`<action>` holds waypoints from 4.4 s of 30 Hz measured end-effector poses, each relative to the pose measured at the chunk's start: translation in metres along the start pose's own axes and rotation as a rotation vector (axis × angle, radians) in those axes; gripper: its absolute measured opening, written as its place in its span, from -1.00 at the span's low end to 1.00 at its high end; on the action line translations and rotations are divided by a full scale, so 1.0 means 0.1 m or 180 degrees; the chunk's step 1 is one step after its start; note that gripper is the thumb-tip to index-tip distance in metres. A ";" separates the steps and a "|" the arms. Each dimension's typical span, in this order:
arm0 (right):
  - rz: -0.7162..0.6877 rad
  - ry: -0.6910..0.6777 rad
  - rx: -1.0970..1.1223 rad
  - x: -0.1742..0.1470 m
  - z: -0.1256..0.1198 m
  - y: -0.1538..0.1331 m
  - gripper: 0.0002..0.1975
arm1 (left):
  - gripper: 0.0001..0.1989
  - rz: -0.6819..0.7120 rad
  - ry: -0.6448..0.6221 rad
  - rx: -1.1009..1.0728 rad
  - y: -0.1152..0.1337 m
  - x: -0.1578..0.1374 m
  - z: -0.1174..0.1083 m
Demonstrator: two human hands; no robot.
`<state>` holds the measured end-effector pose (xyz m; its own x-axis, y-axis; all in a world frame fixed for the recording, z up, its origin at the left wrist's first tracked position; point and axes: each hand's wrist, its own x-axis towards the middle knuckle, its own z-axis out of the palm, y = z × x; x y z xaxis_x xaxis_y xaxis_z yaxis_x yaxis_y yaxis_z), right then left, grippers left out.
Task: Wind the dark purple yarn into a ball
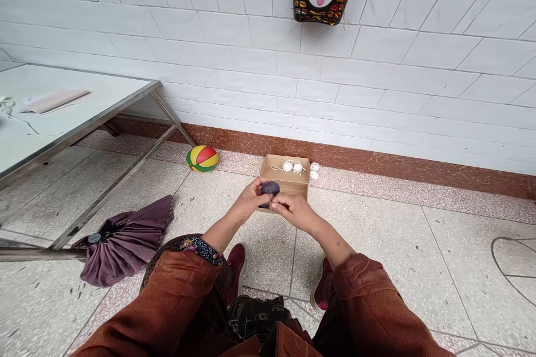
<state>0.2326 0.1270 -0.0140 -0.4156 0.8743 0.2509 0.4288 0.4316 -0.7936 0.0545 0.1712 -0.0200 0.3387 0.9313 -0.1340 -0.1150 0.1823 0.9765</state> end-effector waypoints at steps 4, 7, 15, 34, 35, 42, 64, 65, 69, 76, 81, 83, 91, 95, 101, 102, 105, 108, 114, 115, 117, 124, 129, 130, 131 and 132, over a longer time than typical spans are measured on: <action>-0.0111 0.0428 -0.0059 0.01 -0.13 -0.04 -0.79 | -0.51 0.0100 -0.0353 0.0345 -0.07 0.01 0.04; 0.0001 0.0759 -0.0185 0.04 -0.17 0.05 -0.80 | -0.27 0.0014 -0.0805 0.0263 -0.07 -0.04 0.07; 0.0384 0.0813 -0.0186 0.07 -0.04 0.29 -0.81 | -0.37 -0.0312 -0.1204 -0.0688 0.08 -0.13 0.04; 0.0588 0.0448 0.0437 0.00 -0.05 0.03 -0.77 | -0.57 -0.0207 -0.0260 -0.0599 0.03 -0.08 0.07; 0.0592 0.0424 0.0478 -0.01 -0.05 0.03 -0.77 | -0.56 -0.0244 -0.0271 -0.0576 0.02 -0.07 0.06; 0.0408 0.0430 0.0722 0.01 -0.14 0.03 -0.77 | -0.45 -0.0226 -0.0493 0.0099 -0.04 -0.08 0.05; 0.0747 -0.0105 0.0246 0.04 -0.09 0.23 -0.72 | -0.59 -0.0453 -0.0296 -0.0824 0.07 -0.06 -0.07; 0.0682 -0.0214 0.0276 0.02 -0.08 0.19 -0.72 | -0.60 -0.0452 -0.0144 -0.0749 0.05 -0.04 -0.08; 0.0443 -0.0510 0.0594 -0.03 -0.12 0.03 -0.73 | -0.61 -0.0285 0.0039 0.0060 -0.04 -0.01 -0.08; 0.0466 0.0329 0.0632 0.03 -0.27 0.03 -0.74 | -0.21 -0.0065 -0.1029 0.0412 -0.08 -0.10 0.00; 0.0640 0.0450 0.0506 0.07 -0.13 0.20 -0.75 | -0.28 -0.0126 -0.1636 -0.0571 0.05 -0.16 -0.02; 0.0752 0.0374 0.0471 0.07 -0.05 0.24 -0.75 | -0.42 -0.0247 -0.1412 -0.0832 0.08 -0.14 -0.04; 0.0375 -0.0108 0.0226 0.00 0.04 0.09 -0.71 | -0.58 -0.0454 -0.0186 -0.0942 0.05 -0.03 -0.10; 0.0247 -0.0201 0.0460 -0.04 -0.08 -0.05 -0.69 | -0.57 -0.0339 0.0033 -0.0012 -0.01 -0.03 -0.13; 0.0393 0.0539 0.0672 0.02 -0.21 0.01 -0.68 | -0.18 -0.0298 -0.1233 0.0188 -0.02 -0.13 -0.07; 0.0452 0.0602 0.0633 0.03 -0.20 0.05 -0.69 | -0.14 -0.0287 -0.1460 0.0001 0.00 -0.15 -0.05; 0.0680 0.0579 0.0493 0.05 -0.10 0.17 -0.70 | -0.15 -0.0327 -0.1672 -0.0665 0.05 -0.17 -0.03; 0.0843 0.0359 0.0285 0.03 0.02 0.25 -0.71 | -0.33 -0.0430 -0.1213 -0.1090 0.06 -0.13 -0.04; 0.0541 -0.0156 -0.0005 -0.04 0.10 0.15 -0.72 | -0.66 -0.0463 0.0169 -0.1137 -0.01 0.00 -0.14; 0.0430 -0.0245 0.0020 -0.04 0.08 0.10 -0.72 | -0.66 -0.0452 0.0307 -0.1023 -0.02 0.01 -0.15; 0.0241 -0.0350 0.0136 -0.05 0.03 -0.01 -0.71 | -0.61 -0.0423 0.0433 -0.0666 -0.03 0.01 -0.18; 0.0339 0.0354 0.0467 -0.01 -0.21 -0.09 -0.75 | -0.21 -0.0438 -0.0889 0.0109 -0.05 -0.08 -0.14; 0.0514 0.0490 0.0470 0.04 -0.13 0.09 -0.77 | -0.16 -0.0452 -0.1873 -0.0688 0.00 -0.16 -0.08; 0.0612 0.0461 0.0437 0.04 -0.09 0.13 -0.76 | -0.20 -0.0475 -0.1848 -0.0860 0.01 -0.16 -0.08; 0.0708 0.0427 0.0381 0.03 -0.05 0.17 -0.77 | -0.26 -0.0492 -0.1776 -0.0999 0.03 -0.16 -0.07; 0.0787 0.0386 0.0304 0.03 -0.01 0.21 -0.78 | -0.33 -0.0504 -0.1669 -0.1097 0.03 -0.15 -0.08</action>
<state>0.2409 0.1383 -0.0292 -0.2063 0.9730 0.1033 0.4252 0.1843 -0.8861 0.0420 0.1602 -0.0161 0.7773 0.6232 -0.0865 -0.2900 0.4768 0.8298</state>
